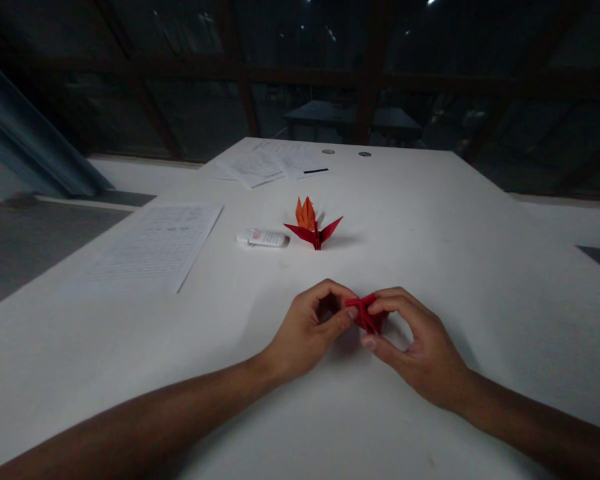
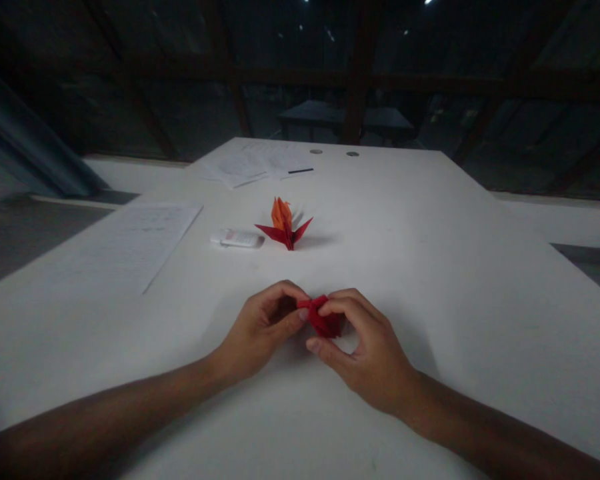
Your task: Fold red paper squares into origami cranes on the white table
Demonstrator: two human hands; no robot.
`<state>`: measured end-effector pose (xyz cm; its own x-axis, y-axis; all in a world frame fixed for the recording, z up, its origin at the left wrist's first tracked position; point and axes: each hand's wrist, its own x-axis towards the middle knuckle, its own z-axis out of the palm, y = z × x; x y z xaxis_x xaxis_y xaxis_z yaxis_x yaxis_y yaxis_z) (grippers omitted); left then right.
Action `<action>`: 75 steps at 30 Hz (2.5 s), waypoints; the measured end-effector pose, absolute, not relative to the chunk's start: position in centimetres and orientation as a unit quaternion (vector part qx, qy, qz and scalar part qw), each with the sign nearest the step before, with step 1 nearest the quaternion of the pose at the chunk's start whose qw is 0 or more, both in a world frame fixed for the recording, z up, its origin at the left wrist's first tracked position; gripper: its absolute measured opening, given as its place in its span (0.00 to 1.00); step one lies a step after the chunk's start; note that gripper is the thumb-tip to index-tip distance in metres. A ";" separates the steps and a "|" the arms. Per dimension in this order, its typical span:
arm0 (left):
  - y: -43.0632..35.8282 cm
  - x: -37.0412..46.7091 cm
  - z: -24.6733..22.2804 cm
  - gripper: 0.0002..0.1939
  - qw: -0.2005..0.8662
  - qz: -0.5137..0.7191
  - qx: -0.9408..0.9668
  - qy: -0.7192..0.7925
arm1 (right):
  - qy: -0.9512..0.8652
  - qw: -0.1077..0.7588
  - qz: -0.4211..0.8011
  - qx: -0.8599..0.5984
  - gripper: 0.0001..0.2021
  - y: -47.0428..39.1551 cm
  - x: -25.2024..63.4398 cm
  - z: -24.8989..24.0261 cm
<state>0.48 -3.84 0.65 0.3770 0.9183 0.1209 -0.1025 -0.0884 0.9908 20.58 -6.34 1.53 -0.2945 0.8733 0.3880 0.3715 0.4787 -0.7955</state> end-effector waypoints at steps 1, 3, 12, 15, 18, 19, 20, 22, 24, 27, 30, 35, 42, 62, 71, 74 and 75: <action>-3.9 0.6 0.6 0.09 0.594 0.440 0.580 0.342 | -0.738 0.417 0.301 -0.436 0.11 -6.4 20.5 1.6; -4.0 0.7 0.5 0.11 0.606 0.449 0.564 0.336 | -0.709 0.406 0.324 -0.477 0.07 -6.4 20.4 1.6; -3.6 0.3 0.6 0.19 0.677 0.399 0.546 0.291 | -0.591 0.404 0.556 -0.422 0.11 -5.5 21.0 1.2; -3.6 0.4 0.9 0.17 0.685 0.373 0.558 0.283 | -0.597 0.381 0.569 -0.417 0.14 -5.4 21.1 1.5; -3.6 0.6 1.0 0.17 0.679 0.379 0.555 0.296 | -0.576 0.383 0.579 -0.431 0.15 -5.1 21.2 1.8; -3.6 0.6 1.0 0.18 0.673 0.392 0.545 0.309 | -0.563 0.391 0.578 -0.442 0.14 -4.9 21.2 1.8; -3.5 0.6 1.0 0.19 0.667 0.410 0.532 0.324 | -0.550 0.404 0.575 -0.452 0.13 -4.7 21.2 1.7; -3.3 0.5 0.8 0.20 0.654 0.449 0.498 0.349 | -0.530 0.436 0.564 -0.460 0.14 -4.3 21.3 1.3; -3.2 0.5 0.7 0.20 0.650 0.480 0.470 0.356 | -0.515 0.461 0.568 -0.447 0.16 -4.1 21.2 0.8; -3.1 0.6 0.5 0.20 0.651 0.495 0.456 0.351 | -0.518 0.462 0.596 -0.405 0.17 -4.3 20.9 0.5; -3.2 0.6 0.6 0.21 0.654 0.483 0.468 0.346 | -0.539 0.456 0.595 -0.384 0.14 -4.6 20.5 0.7; -3.5 0.4 0.7 0.18 0.666 0.408 0.530 0.330 | -0.532 0.481 0.543 -0.437 0.11 -4.6 20.7 0.6; -3.5 0.3 0.5 0.20 0.658 0.375 0.569 0.321 | -0.569 0.505 0.481 -0.436 0.12 -4.9 21.0 0.4; -2.5 -0.2 0.1 0.15 0.716 0.370 0.521 0.282 | -0.578 0.546 0.415 -0.442 0.11 -4.7 21.1 1.4; -2.6 -0.2 0.3 0.15 0.708 0.365 0.529 0.291 | -0.595 0.525 0.416 -0.444 0.06 -4.4 21.7 1.3; -2.6 -0.2 0.2 0.15 0.706 0.363 0.534 0.291 | -0.594 0.517 0.437 -0.435 0.07 -4.2 21.8 1.3; -2.6 -0.2 0.2 0.15 0.706 0.363 0.535 0.290 | -0.593 0.515 0.441 -0.435 0.07 -4.2 21.9 1.2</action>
<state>-0.20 -2.59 0.19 0.5685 0.8224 -0.0219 -0.2012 0.1648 0.9656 21.88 -4.22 1.24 -0.0923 0.9694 0.2273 0.0617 0.2334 -0.9704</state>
